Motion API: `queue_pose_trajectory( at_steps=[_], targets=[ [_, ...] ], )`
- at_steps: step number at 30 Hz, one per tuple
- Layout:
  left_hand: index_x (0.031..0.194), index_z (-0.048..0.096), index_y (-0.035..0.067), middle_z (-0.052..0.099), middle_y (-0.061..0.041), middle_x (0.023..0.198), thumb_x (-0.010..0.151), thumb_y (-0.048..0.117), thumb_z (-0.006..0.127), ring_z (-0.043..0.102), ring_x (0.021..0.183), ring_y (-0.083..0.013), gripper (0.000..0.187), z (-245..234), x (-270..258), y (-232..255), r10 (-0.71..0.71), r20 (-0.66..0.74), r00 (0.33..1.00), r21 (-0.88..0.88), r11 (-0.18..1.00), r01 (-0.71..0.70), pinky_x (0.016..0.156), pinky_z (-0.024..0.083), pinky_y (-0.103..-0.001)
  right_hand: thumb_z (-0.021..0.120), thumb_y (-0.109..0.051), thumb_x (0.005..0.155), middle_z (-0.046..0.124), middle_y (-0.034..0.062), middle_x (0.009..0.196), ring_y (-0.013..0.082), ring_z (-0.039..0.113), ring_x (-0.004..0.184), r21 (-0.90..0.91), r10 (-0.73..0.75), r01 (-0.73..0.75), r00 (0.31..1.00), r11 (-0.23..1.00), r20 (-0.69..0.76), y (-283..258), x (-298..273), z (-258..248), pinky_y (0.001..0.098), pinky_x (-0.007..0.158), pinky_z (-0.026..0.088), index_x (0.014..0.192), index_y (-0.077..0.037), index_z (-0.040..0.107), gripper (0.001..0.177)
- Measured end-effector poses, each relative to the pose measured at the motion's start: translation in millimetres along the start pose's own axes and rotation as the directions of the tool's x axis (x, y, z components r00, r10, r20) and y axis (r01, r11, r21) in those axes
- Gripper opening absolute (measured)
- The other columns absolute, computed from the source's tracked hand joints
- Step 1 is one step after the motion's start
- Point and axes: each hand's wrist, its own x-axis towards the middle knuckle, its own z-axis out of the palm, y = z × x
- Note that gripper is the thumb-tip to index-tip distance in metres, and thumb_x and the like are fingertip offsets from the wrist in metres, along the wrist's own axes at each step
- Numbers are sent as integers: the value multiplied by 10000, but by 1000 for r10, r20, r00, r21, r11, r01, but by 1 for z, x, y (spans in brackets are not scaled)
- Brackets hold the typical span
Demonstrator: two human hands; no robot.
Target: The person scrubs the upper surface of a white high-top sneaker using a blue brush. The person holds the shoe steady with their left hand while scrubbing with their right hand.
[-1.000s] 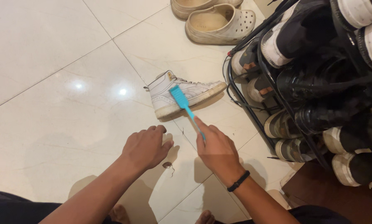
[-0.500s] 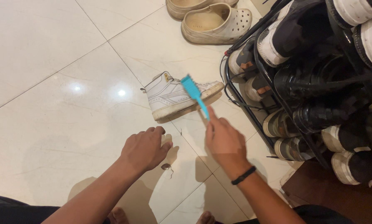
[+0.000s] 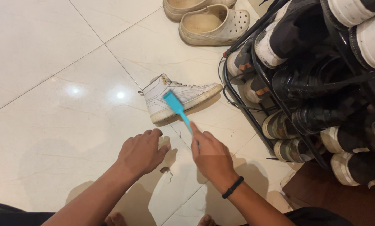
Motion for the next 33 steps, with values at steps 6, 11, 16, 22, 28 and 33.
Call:
queue_pose_trajectory(
  at_steps=[6, 11, 16, 22, 28, 33],
  targets=[
    [1170, 616, 61, 691, -151, 1121, 914, 422, 635, 692, 991, -361, 442, -4, -2, 2, -45, 52, 998, 12, 999, 45, 856, 537, -493, 529, -229, 978, 680, 121, 932, 347, 675, 823, 196, 75, -76, 997, 978, 12, 3, 11, -16, 469, 747, 543, 1425, -185, 580, 452],
    [1162, 611, 45, 686, -171, 1115, 916, 428, 642, 691, 989, -366, 456, -3, -2, 1, -29, 33, 999, 18, 999, 28, 855, 539, -492, 525, -216, 982, 665, 136, 913, 384, 659, 803, -21, 93, -95, 992, 995, -91, 9, 16, -24, 502, 730, 536, 1450, -184, 562, 470],
    [1154, 607, 35, 692, -170, 1103, 920, 438, 641, 695, 991, -356, 467, 0, 0, -1, -7, 17, 1000, 34, 999, 6, 856, 540, -493, 530, -224, 967, 651, 139, 916, 396, 665, 735, -111, 85, -82, 996, 990, 18, 4, 3, -2, 513, 694, 549, 1472, -203, 527, 506],
    [1160, 610, 43, 690, -164, 1111, 906, 446, 642, 694, 978, -360, 478, 5, 0, -5, 20, -29, 999, 26, 999, -19, 838, 542, -498, 528, -222, 975, 672, 137, 903, 369, 668, 835, 92, 25, -29, 999, 995, 45, 0, -1, 3, 502, 756, 542, 1443, -178, 551, 470],
    [1136, 622, 56, 694, -155, 1101, 929, 439, 610, 693, 978, -355, 434, 3, -2, 0, -1, 38, 999, 43, 999, -1, 849, 536, -496, 515, -205, 987, 656, 162, 921, 385, 662, 835, -36, 92, -95, 993, 995, -73, 14, 13, -22, 507, 750, 538, 1464, -167, 532, 479],
    [1117, 620, 55, 693, -161, 1090, 936, 442, 608, 693, 971, -358, 427, 3, -1, 8, 33, 14, 999, 46, 998, -33, 843, 534, -501, 506, -236, 988, 637, 159, 994, 411, 674, 753, -232, 154, -143, 988, 962, 29, 11, 6, -8, 521, 717, 554, 1519, -196, 443, 536]
  ],
)
